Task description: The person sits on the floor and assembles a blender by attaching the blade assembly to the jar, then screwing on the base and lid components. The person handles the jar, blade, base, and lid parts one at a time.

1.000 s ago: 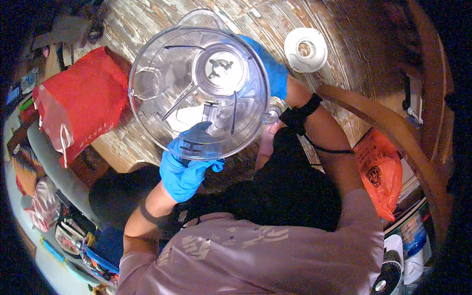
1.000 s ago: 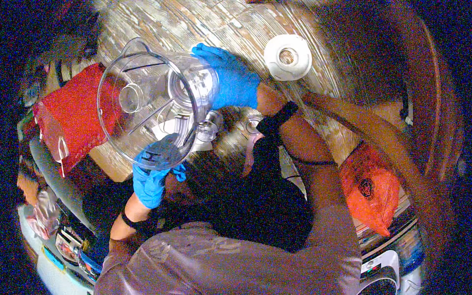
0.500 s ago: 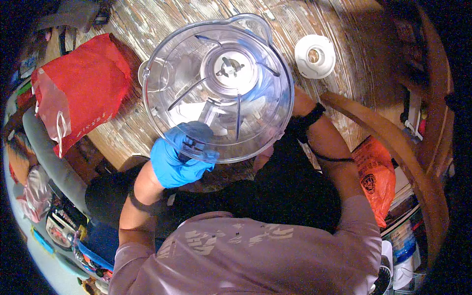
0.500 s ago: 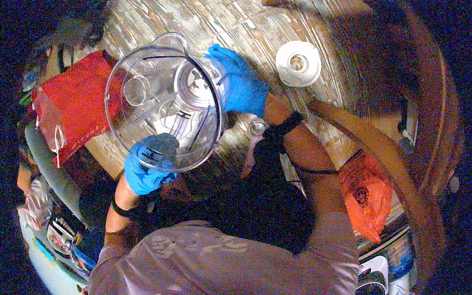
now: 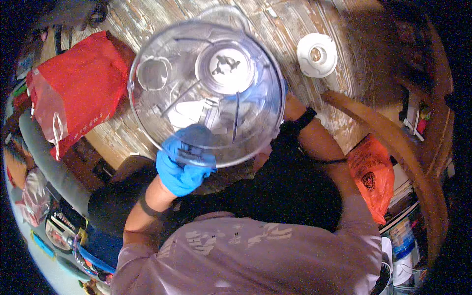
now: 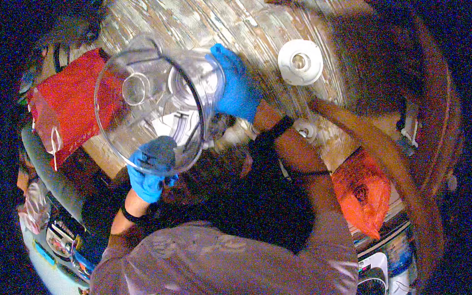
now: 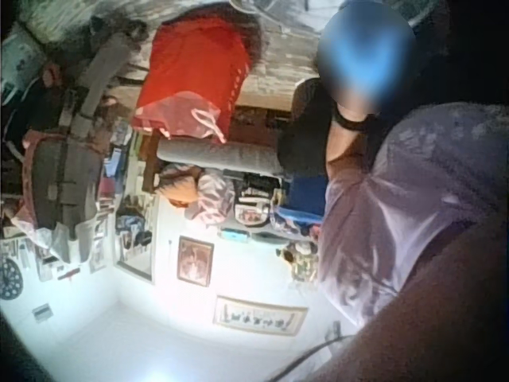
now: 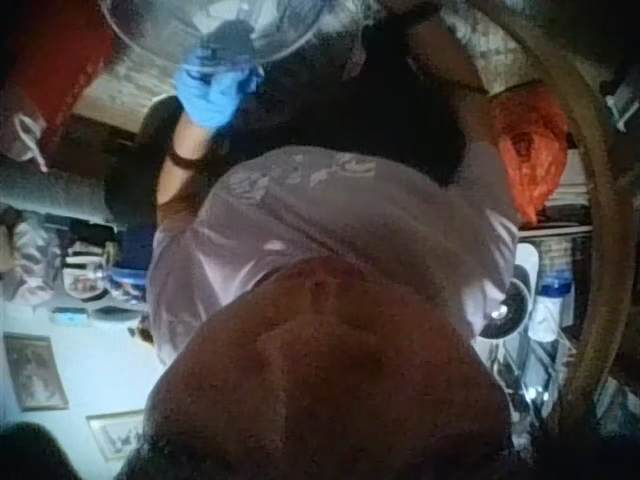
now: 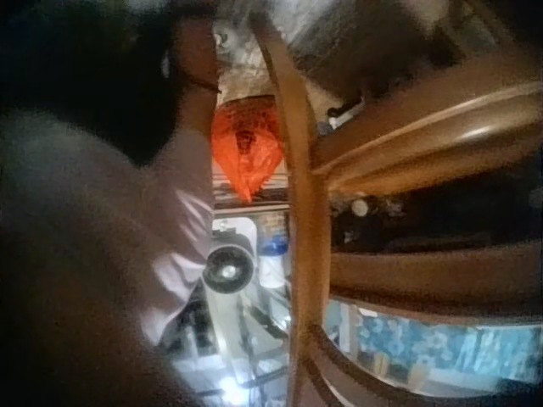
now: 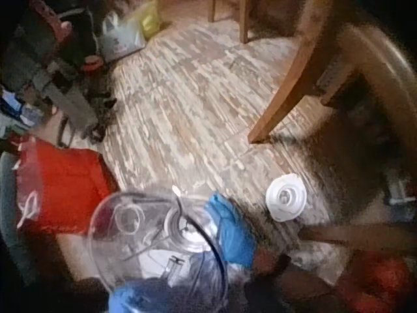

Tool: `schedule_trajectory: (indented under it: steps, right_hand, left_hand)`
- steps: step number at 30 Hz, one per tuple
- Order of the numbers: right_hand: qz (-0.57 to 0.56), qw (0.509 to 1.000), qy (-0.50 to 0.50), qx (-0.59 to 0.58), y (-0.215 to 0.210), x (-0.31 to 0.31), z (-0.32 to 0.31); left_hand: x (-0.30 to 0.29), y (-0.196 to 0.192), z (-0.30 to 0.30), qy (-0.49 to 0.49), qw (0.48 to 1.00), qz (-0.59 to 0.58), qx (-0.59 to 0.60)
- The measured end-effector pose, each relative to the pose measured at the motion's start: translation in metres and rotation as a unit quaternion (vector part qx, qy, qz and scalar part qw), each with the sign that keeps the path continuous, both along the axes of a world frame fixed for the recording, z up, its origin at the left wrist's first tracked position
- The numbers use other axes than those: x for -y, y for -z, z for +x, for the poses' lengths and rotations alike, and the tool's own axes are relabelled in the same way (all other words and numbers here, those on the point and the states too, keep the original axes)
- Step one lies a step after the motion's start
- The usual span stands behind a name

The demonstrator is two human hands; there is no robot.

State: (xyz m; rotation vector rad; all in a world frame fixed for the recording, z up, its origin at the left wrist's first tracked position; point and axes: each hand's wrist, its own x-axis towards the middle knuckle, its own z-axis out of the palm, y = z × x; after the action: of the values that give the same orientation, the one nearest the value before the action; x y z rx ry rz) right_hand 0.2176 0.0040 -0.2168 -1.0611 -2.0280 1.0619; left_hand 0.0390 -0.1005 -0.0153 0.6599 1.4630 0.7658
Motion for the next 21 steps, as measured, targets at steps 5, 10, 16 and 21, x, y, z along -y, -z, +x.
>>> schedule_trajectory:
  steps: [5, 10, 16, 21]
  right_hand:
    - [0.029, 0.999, -0.020, -0.009, 0.004, 0.002, -0.001]
    - [0.009, 1.000, -0.001, -0.009, -0.003, 0.002, 0.000]
    - [-0.058, 0.998, -0.003, -0.030, -0.006, 0.002, 0.000]
    - [-0.063, 0.998, -0.005, -0.020, -0.010, -0.002, 0.002]
  left_hand:
    - [0.010, -0.008, 0.011, 0.062, 0.997, 0.040, -0.038]
    - [0.020, -0.032, 0.005, 0.019, 0.978, 0.164, -0.131]
    - [0.043, -0.086, -0.097, -0.241, 0.933, 0.253, 0.084]
    - [0.034, -0.102, -0.152, -0.258, 0.915, 0.305, 0.059]
